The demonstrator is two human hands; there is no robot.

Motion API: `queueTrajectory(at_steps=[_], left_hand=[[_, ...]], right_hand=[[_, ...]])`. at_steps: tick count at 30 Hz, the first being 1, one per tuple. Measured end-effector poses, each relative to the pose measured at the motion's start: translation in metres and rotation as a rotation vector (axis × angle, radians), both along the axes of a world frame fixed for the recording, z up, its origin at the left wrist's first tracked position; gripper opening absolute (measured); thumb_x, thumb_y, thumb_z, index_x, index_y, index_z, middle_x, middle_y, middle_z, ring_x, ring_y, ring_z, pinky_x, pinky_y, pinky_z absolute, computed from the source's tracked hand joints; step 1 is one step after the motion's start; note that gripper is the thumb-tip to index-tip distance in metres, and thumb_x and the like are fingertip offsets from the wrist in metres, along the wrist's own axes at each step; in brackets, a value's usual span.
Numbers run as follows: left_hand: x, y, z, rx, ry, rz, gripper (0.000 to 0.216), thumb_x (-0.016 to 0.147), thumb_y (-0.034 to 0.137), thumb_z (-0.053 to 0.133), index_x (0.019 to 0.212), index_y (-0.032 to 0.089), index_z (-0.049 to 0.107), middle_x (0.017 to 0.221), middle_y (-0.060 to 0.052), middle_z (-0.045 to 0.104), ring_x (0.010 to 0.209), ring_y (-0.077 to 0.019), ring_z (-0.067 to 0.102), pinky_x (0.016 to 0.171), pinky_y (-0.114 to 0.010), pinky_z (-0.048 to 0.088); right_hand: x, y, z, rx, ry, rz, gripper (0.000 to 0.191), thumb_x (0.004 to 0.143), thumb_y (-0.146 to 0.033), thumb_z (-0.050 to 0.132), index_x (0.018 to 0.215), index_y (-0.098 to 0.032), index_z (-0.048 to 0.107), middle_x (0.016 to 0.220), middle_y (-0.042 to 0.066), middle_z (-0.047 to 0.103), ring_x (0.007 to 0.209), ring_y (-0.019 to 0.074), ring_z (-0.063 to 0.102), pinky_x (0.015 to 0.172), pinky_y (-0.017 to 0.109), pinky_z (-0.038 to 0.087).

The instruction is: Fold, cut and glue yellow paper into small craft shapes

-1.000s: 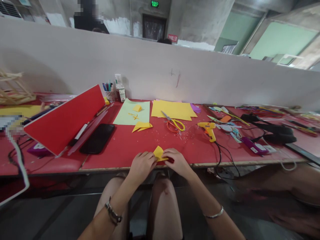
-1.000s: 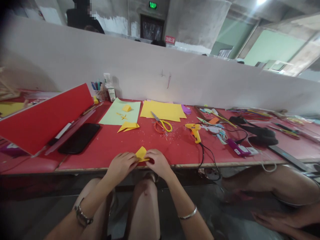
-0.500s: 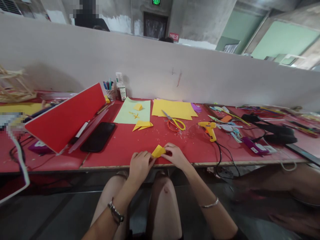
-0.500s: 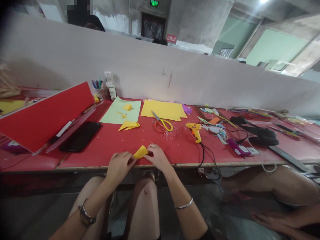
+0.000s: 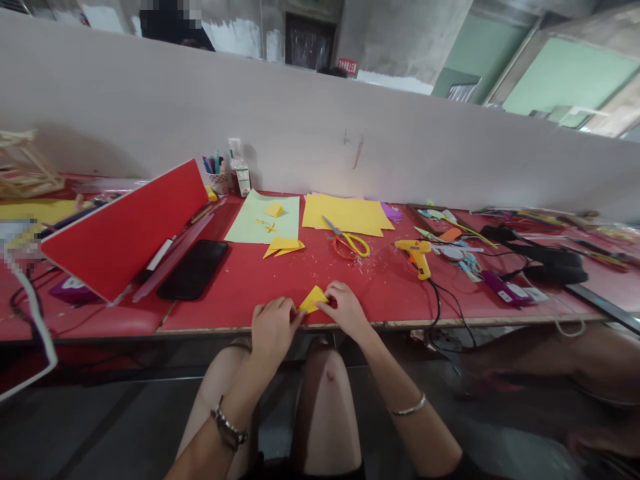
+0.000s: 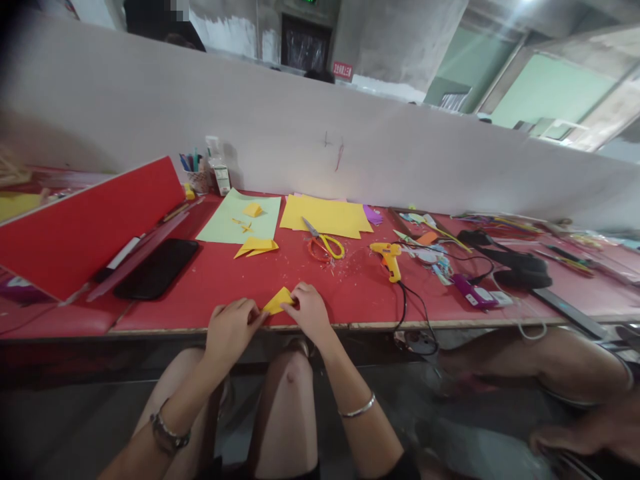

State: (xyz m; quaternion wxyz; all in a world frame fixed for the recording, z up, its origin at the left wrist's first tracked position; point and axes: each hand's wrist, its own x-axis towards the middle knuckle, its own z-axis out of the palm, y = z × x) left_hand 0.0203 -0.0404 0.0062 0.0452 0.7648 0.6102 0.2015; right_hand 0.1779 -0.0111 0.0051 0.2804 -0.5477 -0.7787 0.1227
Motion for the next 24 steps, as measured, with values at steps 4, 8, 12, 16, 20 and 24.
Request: queueTrajectory(at_steps=[4,8,12,16,20,24], left_hand=[[-0.004,-0.001,0.002,-0.029,0.005,0.024,0.022,0.078,0.034,0.046,0.067,0.018,0.056,0.07,-0.002,0.057,0.072,-0.0175,0.054,0.066,-0.031,0.032],[-0.009,-0.002,0.004,-0.05,0.033,0.03,0.02,0.077,0.034,0.048,0.07,0.018,0.057,0.078,-0.003,0.056,0.077,-0.0188,0.052,0.068,-0.031,0.033],[-0.013,0.003,0.004,-0.097,0.029,-0.02,0.019,0.077,0.035,0.048,0.075,0.019,0.056,0.086,-0.004,0.054,0.084,-0.0195,0.049,0.069,-0.031,0.034],[-0.022,0.012,0.003,-0.156,0.021,-0.142,0.016,0.077,0.034,0.049,0.082,0.021,0.057,0.093,-0.003,0.052,0.088,-0.0188,0.047,0.073,-0.032,0.035],[-0.031,0.024,0.001,-0.2,0.007,-0.344,0.027,0.078,0.029,0.046,0.105,0.028,0.052,0.099,-0.003,0.049,0.091,-0.017,0.045,0.076,-0.031,0.036],[-0.036,0.033,0.001,-0.179,0.03,-0.52,0.036,0.081,0.026,0.042,0.114,0.038,0.044,0.117,-0.002,0.041,0.103,-0.0183,0.04,0.085,-0.034,0.034]], right_hand=[[0.0,0.0,0.001,-0.035,0.012,0.006,0.025,0.066,-0.017,0.058,0.053,-0.018,0.037,0.063,-0.002,0.041,0.062,0.0116,0.04,0.059,0.024,0.034],[0.0,0.0,-0.001,-0.025,0.032,-0.004,0.022,0.067,-0.014,0.056,0.053,-0.018,0.039,0.063,-0.002,0.041,0.063,0.0117,0.041,0.06,0.024,0.035],[0.0,0.0,-0.003,0.02,0.046,-0.013,0.019,0.067,-0.011,0.052,0.055,-0.018,0.04,0.063,-0.002,0.041,0.064,0.012,0.042,0.061,0.025,0.035],[0.0,0.001,-0.004,0.008,0.039,-0.014,0.017,0.066,-0.011,0.053,0.056,-0.018,0.041,0.065,-0.001,0.042,0.065,0.0128,0.042,0.063,0.026,0.036],[0.001,0.001,-0.004,0.01,-0.009,-0.008,0.013,0.068,-0.012,0.051,0.06,-0.018,0.043,0.067,0.0,0.044,0.066,0.014,0.042,0.063,0.027,0.037],[0.001,-0.002,-0.003,0.021,-0.011,0.007,0.007,0.07,-0.014,0.049,0.075,-0.018,0.047,0.073,0.002,0.047,0.07,0.0158,0.043,0.067,0.03,0.038]])
